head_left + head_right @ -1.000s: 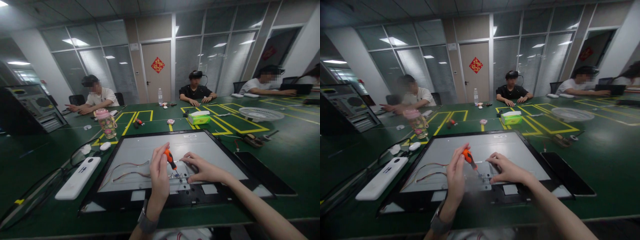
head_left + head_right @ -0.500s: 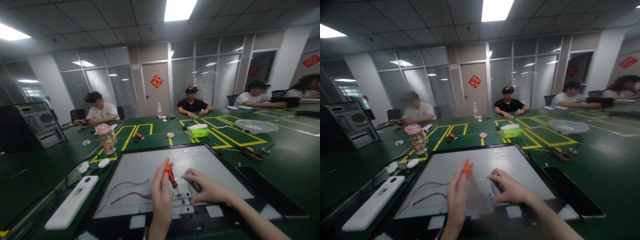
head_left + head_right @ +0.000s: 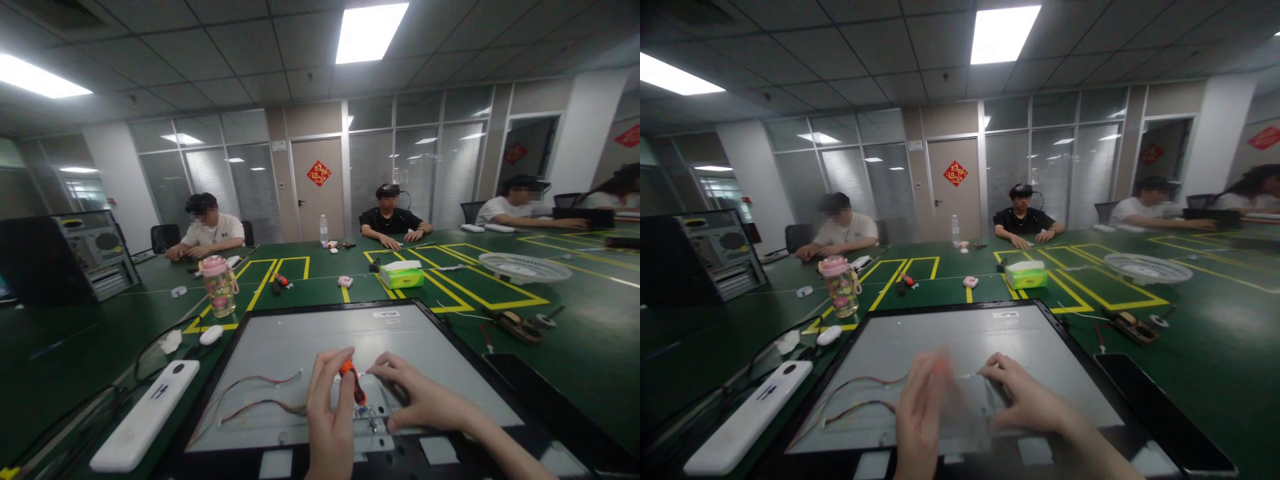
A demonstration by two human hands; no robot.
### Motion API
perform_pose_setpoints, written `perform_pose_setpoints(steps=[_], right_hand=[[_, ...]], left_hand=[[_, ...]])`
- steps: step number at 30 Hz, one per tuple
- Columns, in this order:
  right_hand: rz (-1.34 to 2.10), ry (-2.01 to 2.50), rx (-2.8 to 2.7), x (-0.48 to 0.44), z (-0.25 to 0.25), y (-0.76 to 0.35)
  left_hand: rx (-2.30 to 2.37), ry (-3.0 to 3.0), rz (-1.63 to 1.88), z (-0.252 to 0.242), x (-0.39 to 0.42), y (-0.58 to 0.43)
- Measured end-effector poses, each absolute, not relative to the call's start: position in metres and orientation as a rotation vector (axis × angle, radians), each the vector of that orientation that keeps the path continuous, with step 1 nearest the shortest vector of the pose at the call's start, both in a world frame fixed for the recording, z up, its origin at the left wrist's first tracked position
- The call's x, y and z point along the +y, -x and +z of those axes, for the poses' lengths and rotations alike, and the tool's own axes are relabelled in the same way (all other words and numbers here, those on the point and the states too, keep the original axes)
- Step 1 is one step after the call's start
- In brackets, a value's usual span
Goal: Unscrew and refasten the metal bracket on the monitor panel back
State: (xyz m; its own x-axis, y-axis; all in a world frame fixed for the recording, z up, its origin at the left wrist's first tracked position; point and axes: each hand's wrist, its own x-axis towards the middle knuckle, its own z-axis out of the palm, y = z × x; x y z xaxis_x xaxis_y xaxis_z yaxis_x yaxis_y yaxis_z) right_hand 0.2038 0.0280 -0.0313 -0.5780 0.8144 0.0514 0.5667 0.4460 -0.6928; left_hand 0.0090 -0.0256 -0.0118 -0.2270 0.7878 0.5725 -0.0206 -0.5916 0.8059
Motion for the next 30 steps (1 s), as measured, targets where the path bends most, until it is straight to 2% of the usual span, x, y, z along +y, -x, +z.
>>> perform_pose_setpoints(steps=[30], right_hand=[[0.875,1.138,-2.361,0.029,-0.031,-0.207]], left_hand=[[0.887,-1.359,1.707,-0.01,-0.022,-0.01]])
